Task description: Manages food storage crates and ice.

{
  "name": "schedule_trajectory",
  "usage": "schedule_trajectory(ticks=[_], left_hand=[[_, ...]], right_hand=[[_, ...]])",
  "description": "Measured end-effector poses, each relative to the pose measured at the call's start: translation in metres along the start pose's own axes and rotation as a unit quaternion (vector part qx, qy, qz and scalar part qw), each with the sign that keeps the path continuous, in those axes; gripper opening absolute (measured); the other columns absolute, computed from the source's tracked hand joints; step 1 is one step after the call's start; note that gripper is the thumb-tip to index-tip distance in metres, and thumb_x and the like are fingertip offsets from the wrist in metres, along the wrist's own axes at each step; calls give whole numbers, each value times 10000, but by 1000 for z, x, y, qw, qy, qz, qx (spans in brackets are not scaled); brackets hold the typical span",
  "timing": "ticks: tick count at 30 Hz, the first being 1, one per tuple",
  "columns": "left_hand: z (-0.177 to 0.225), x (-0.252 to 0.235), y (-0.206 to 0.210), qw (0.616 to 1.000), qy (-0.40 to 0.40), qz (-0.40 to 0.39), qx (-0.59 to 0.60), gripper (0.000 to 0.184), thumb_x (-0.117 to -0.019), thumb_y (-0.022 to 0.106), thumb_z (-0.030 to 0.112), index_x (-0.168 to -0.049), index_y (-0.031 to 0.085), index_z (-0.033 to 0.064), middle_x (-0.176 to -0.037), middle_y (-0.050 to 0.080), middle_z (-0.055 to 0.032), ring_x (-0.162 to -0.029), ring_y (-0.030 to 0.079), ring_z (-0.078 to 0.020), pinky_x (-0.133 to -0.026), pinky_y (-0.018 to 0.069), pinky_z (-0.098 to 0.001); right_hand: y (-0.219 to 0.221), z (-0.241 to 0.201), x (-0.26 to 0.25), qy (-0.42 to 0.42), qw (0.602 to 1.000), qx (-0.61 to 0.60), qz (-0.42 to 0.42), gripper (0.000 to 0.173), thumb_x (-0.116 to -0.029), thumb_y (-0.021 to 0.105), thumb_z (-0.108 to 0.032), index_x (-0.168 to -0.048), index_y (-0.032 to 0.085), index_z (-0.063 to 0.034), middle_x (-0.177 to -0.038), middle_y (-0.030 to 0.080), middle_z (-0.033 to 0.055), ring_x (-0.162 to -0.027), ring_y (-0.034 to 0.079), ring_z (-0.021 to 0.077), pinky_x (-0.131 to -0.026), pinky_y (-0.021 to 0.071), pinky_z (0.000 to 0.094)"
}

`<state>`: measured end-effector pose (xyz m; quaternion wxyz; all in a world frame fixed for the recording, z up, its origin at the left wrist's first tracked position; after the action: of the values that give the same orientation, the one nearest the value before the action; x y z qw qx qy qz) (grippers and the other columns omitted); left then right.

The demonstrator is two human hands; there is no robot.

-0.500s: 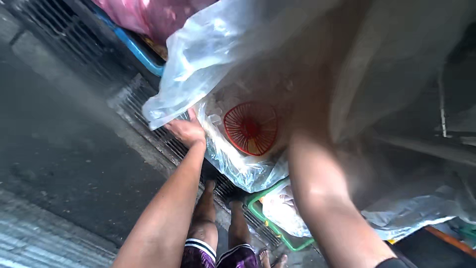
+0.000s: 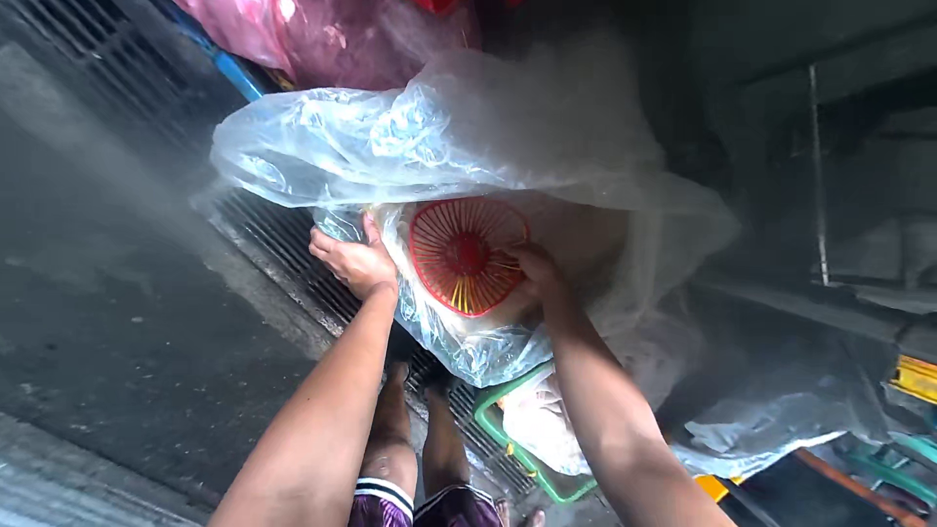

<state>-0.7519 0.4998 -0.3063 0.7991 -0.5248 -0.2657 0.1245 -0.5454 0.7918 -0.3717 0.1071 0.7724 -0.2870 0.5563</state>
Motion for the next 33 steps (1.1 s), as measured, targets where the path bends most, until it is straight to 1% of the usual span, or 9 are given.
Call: schedule_trajectory(ticks=[4,6,8,11,15,21,26,30,33], left_hand=[[-1,0,1,1000,-1,-4,0,918,-885,712,606,-1523,381,35,-1514,463,-203,-1358,527,-319,-1095,468,-410],[-1,-2,1,1000,4,-5,2,919,-885,717,599,-1518,385,20,-1511,464,-212,-1353,531,-328,-1087,473,-420],[-3,-1,1,1000,4,-10,4,914,-888,711,601,-1519,379,29,-1521,454,-205,-1357,526,-314,-1087,471,-416],[-2,-1,1,1000,6,-12,13,932,-895,700,605,-1537,353,25,-1531,441,-201,-1374,513,-299,-1102,462,-391],[-1,-3,1,1000,11,-9,17,922,-898,696,599,-1533,360,22,-1534,444,-202,-1364,527,-294,-1096,466,-379],[1,-3,0,1000,20,-5,24,893,-893,695,606,-1511,389,39,-1501,477,-198,-1332,552,-299,-1074,487,-381],[-3,-1,-2,999,13,-23,35,908,-900,700,591,-1525,369,22,-1524,454,-208,-1350,540,-297,-1085,478,-384],[-2,-3,-2,998,8,-36,42,908,-904,709,573,-1532,360,18,-1511,462,-208,-1340,546,-296,-1079,483,-388],[-1,-3,-1,998,5,-41,47,921,-900,716,570,-1541,352,17,-1514,460,-210,-1333,552,-305,-1070,490,-402]], right_hand=[[-26,-65,57,-160,970,141,118,503,-1058,563,-398,-1483,461,-148,-1275,657,144,-1090,672,282,-912,571,512],[-31,-112,93,-261,899,264,229,464,-1091,487,-385,-1408,509,-46,-1192,661,215,-1081,660,352,-923,535,566],[-21,-136,101,-370,817,345,279,404,-1012,603,-211,-1354,566,1,-1209,670,224,-1122,666,340,-975,543,526],[29,-132,72,-503,702,446,233,568,-816,761,-40,-1364,611,-29,-1328,636,223,-1266,602,366,-1079,498,517],[101,-115,64,-539,621,539,183,454,-891,649,-8,-1332,665,-118,-1356,653,125,-1329,562,328,-1148,436,505],[133,-64,100,-602,561,563,80,397,-1027,515,-92,-1399,633,-168,-1477,592,63,-1435,483,255,-1232,343,466],[74,-35,123,-563,617,549,-13,386,-1022,542,-38,-1388,633,-119,-1476,584,78,-1433,484,249,-1224,361,447],[7,-80,120,-566,633,518,100,536,-886,754,-133,-1404,619,-104,-1399,629,138,-1306,595,308,-1096,499,492],[-27,-123,89,-477,647,539,252,529,-883,705,-101,-1399,594,-56,-1411,581,238,-1315,561,413,-1089,480,557]])
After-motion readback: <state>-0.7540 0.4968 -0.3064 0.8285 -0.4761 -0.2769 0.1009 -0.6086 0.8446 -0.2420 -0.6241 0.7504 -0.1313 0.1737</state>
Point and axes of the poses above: each hand's wrist, its own x-axis away from the middle knuckle, its own y-axis out of the palm, z = x × y, the point moved 8 cm from there along -x, towards the middle knuckle
